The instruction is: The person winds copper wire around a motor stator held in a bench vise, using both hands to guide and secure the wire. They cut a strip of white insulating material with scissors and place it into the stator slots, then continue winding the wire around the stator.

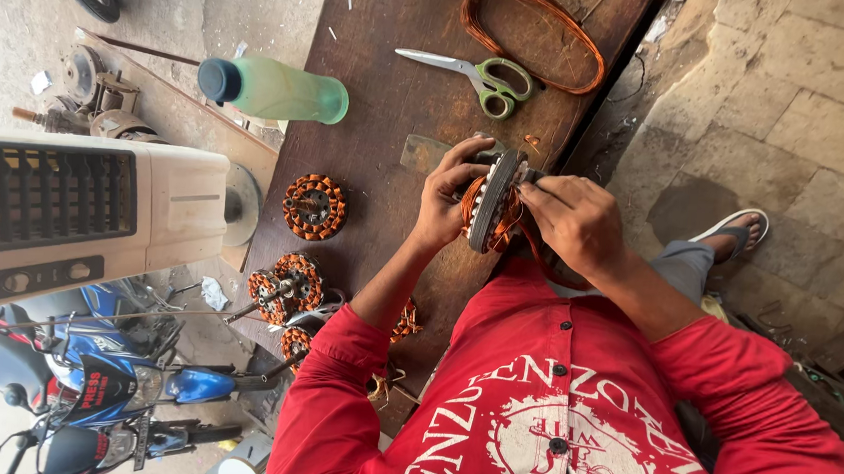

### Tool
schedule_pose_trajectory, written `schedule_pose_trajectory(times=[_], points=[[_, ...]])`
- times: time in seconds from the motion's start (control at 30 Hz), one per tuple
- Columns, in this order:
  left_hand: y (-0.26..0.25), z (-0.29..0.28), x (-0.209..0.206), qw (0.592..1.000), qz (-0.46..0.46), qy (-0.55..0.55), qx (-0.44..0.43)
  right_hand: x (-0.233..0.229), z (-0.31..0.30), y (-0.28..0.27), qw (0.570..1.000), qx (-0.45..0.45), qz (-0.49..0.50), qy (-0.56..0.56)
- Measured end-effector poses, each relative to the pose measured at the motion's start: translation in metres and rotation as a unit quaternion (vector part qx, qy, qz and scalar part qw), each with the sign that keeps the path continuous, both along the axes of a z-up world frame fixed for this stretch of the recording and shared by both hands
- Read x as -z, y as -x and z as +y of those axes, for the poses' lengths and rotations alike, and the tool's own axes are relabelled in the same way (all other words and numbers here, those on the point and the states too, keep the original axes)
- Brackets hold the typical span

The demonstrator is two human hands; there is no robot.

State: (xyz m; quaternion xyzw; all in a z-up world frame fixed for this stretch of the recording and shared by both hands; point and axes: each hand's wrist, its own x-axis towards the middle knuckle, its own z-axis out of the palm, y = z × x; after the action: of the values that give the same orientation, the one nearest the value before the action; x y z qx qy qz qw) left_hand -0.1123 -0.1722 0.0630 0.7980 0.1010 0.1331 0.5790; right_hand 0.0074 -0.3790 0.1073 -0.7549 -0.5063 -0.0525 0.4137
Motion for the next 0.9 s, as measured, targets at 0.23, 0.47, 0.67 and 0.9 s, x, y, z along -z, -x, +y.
schedule_pose_trajectory(times=[0.23,0.47,0.67,0.9], points=[[0.0,-0.001,0.0,1.0,-0.002,0.014,0.001,0.006,0.001,-0.009,0.961,0.024,0.274,-0.026],[-0.007,0.001,-0.012,0.999,0.007,0.034,0.016,0.017,0.01,-0.006,0.942,0.047,0.329,-0.049],[-0.005,0.003,-0.01,0.999,0.007,0.042,0.018,0.018,0.012,-0.014,0.955,0.033,0.293,-0.04],[-0.076,0.122,0.019,0.942,-0.018,-0.057,-0.33,-0.003,-0.01,-0.021,0.941,0.13,0.308,-0.051]])
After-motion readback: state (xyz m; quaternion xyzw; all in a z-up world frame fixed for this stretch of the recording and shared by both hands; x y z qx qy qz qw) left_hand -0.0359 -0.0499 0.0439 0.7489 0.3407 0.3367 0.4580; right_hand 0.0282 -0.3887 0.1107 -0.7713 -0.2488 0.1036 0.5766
